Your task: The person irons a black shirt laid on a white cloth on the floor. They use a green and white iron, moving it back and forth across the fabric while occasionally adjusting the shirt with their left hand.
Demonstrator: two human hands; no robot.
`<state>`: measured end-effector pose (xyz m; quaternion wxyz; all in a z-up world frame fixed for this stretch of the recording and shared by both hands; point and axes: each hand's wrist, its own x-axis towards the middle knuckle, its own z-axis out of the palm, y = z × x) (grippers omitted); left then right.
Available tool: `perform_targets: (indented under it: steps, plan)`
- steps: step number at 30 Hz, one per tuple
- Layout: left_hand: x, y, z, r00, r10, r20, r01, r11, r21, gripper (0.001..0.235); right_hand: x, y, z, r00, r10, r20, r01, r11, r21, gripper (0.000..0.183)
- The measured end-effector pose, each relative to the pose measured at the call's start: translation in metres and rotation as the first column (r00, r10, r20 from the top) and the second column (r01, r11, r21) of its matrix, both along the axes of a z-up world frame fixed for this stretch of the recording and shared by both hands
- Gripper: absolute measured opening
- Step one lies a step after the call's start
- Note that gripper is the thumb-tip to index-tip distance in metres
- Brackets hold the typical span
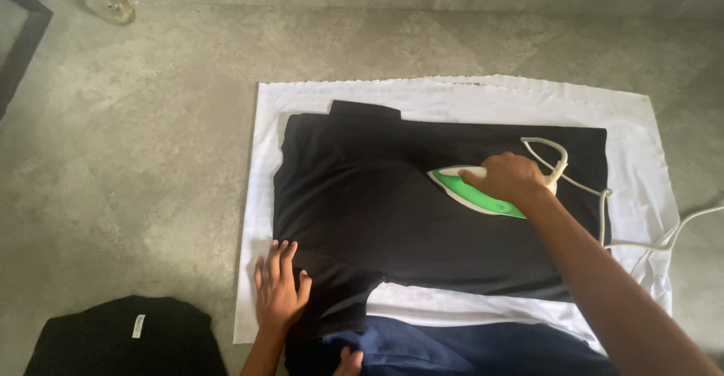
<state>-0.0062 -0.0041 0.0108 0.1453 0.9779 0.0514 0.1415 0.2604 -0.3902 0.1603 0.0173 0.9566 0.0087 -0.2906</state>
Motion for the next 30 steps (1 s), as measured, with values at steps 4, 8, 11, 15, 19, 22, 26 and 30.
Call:
perform_targets:
  steps: [4,8,11,15,19,22,26,30]
  plan:
    - [0.004,0.0,-0.004,1.0,-0.006,0.025,0.005,1.0,0.016,0.063,0.0,0.02,-0.002,0.987,0.151,-0.055,-0.152,0.988,-0.007,0.081]
    - [0.0,0.005,-0.013,0.999,-0.015,0.051,0.01,0.996,0.091,0.063,-0.016,0.126,-0.046,0.953,0.302,0.01,-0.303,0.952,0.039,0.082]
    - [0.003,0.014,-0.033,0.997,-0.062,0.05,0.057,0.993,0.108,0.069,-0.029,0.212,-0.058,0.956,0.279,0.094,-0.291,0.943,0.159,0.072]
    - [0.006,0.013,-0.05,0.983,0.008,0.186,-0.052,0.971,0.233,0.068,-0.047,0.272,-0.034,0.951,0.309,-0.01,-0.282,0.88,0.382,0.058]
    - [0.003,0.005,-0.044,0.978,0.074,0.193,-0.105,0.982,0.157,0.065,-0.045,0.242,-0.029,0.956,0.294,-0.022,-0.257,0.87,0.42,0.057]
    - [0.005,0.013,-0.052,0.966,0.017,0.258,-0.084,0.965,0.249,0.064,-0.028,0.156,-0.05,0.984,0.177,0.003,-0.169,0.933,0.317,0.067]
    - [0.005,0.014,-0.057,0.978,0.061,0.197,-0.101,0.974,0.202,0.07,-0.022,-0.01,-0.039,0.994,0.096,0.044,-0.101,0.987,0.124,0.085]
    - [0.002,0.014,-0.057,0.972,0.029,0.232,-0.091,0.96,0.263,0.07,-0.037,-0.127,-0.017,0.993,0.114,-0.021,-0.115,0.992,-0.051,0.085]
